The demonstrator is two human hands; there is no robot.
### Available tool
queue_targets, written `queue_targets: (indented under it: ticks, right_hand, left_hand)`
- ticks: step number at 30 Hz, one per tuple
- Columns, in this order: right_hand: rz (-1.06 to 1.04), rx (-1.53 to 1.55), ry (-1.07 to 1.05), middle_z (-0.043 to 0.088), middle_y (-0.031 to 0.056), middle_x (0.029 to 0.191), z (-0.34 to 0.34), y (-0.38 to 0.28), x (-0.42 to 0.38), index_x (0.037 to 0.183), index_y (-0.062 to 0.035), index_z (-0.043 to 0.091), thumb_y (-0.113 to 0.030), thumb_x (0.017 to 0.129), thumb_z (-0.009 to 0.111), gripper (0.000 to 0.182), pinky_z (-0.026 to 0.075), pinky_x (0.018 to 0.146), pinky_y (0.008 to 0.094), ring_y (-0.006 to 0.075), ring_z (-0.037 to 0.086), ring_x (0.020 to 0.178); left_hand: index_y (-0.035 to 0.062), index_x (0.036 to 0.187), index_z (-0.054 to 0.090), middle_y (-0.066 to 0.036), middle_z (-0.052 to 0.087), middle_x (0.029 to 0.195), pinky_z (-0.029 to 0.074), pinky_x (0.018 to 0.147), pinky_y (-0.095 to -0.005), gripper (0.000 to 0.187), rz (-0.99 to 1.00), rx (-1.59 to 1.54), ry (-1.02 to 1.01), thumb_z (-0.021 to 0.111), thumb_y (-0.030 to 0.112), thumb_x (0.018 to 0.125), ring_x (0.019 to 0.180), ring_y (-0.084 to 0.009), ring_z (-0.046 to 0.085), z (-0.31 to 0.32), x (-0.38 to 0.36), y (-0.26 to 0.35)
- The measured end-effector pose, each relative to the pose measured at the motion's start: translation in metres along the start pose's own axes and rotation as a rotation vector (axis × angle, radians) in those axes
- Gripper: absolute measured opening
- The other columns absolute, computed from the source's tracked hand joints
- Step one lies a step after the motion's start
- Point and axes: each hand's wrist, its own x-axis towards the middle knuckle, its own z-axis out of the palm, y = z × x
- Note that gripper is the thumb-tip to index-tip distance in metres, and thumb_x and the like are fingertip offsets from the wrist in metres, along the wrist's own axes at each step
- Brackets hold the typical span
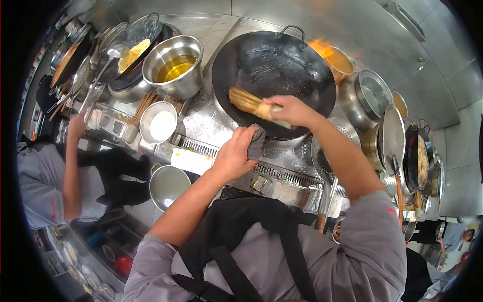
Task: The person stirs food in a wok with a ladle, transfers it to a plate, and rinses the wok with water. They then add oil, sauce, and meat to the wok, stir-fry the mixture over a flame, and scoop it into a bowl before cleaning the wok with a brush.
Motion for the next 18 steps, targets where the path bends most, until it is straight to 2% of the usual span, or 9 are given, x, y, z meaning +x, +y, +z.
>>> queue_targets:
  ticks: [2,4,5,8,10,12,15,16,18]
  right_hand:
    - [0.149,-0.148,-0.053,0.073,0.01,0.114,-0.063,0.048,-0.014,0.124,-0.0209,0.071,-0.033,0.077,0.08,0.049,0.053,0.089,0.035,0.0258,0.069,0.098]
    - [0.494,-0.884,0.497,0.071,0.0172,0.113,-0.117,0.047,-0.02,0.115,-0.0147,0.07,-0.035,0.085,0.071,0.036,0.057,0.081,0.0488,0.0352,0.069,0.104]
    - [0.468,-0.833,0.713,0.071,0.0201,0.108,-0.128,0.047,-0.019,0.115,-0.012,0.067,-0.036,0.086,0.069,0.038,0.057,0.083,0.0469,0.0364,0.071,0.097]
    - [0.411,-0.694,0.72,0.072,0.0188,0.107,-0.102,0.054,-0.002,0.114,-0.0114,0.068,-0.036,0.085,0.07,0.038,0.06,0.074,0.0444,0.0355,0.072,0.089]
    - [0.491,-0.226,0.172,0.072,0.0157,0.106,-0.066,0.0,-0.018,0.118,-0.0134,0.07,-0.037,0.082,0.073,0.043,0.061,0.063,0.0411,0.0306,0.072,0.086]
    - [0.286,-0.197,-0.108,0.074,0.0124,0.101,-0.048,-0.028,-0.043,0.121,-0.0168,0.071,-0.038,0.079,0.076,0.047,0.06,0.053,0.0388,0.0241,0.072,0.086]
    - [0.222,-0.371,-0.081,0.072,0.0164,0.114,-0.104,0.01,-0.066,0.121,-0.016,0.071,-0.038,0.082,0.073,0.045,0.059,0.073,0.0414,0.0301,0.072,0.091]
    - [0.489,-0.832,0.21,0.071,0.0212,0.113,-0.127,0.036,-0.05,0.114,-0.0108,0.073,-0.036,0.089,0.062,0.037,0.056,0.085,0.0426,0.0331,0.072,0.096]
    - [0.446,-0.854,0.685,0.072,0.0222,0.106,-0.142,0.042,-0.04,0.107,-0.0075,0.073,-0.029,0.091,0.053,0.033,0.057,0.079,0.0427,0.0334,0.072,0.093]
  left_hand:
    - [0.0082,0.136,0.043,-0.02,0.054,0.121,0.05,0.09,-0.048,0.075,-0.005,-0.002,-0.001,0.079,0.008,0.071,0.111,-0.0443,0.057,-0.001,-0.004,0.001]
    - [0.0082,0.137,0.043,-0.02,0.054,0.121,0.05,0.091,-0.0479,0.075,-0.002,-0.003,0.0,0.079,0.008,0.071,0.111,-0.0443,0.057,-0.002,-0.001,-0.001]
    - [0.0083,0.137,0.043,-0.02,0.054,0.12,0.05,0.09,-0.0479,0.074,0.002,-0.003,0.019,0.079,0.008,0.072,0.111,-0.044,0.057,0.0,-0.002,-0.003]
    - [0.0087,0.137,0.043,-0.02,0.054,0.12,0.05,0.09,-0.0476,0.074,-0.006,-0.003,0.041,0.079,0.008,0.072,0.111,-0.0436,0.058,0.005,-0.001,-0.004]
    - [0.0089,0.137,0.043,-0.02,0.055,0.119,0.051,0.09,-0.0472,0.074,-0.009,0.002,0.04,0.079,0.008,0.072,0.111,-0.0434,0.058,0.006,-0.003,-0.002]
    - [0.0092,0.137,0.044,-0.019,0.055,0.118,0.05,0.091,-0.0463,0.073,-0.002,0.006,0.048,0.079,0.008,0.073,0.111,-0.0433,0.058,0.004,0.0,0.002]
    - [0.0078,0.137,0.043,-0.019,0.056,0.12,0.05,0.091,-0.0452,0.072,0.004,0.012,0.053,0.079,0.009,0.075,0.11,-0.0426,0.059,0.006,-0.002,0.001]
    - [0.0072,0.137,0.044,-0.02,0.056,0.12,0.051,0.091,-0.045,0.071,0.019,0.024,0.082,0.079,0.009,0.075,0.11,-0.0422,0.059,0.007,0.0,0.002]
    - [0.006,0.137,0.043,-0.02,0.056,0.12,0.05,0.091,-0.0446,0.071,0.011,0.036,0.073,0.079,0.01,0.076,0.11,-0.0417,0.059,0.009,0.001,0.002]
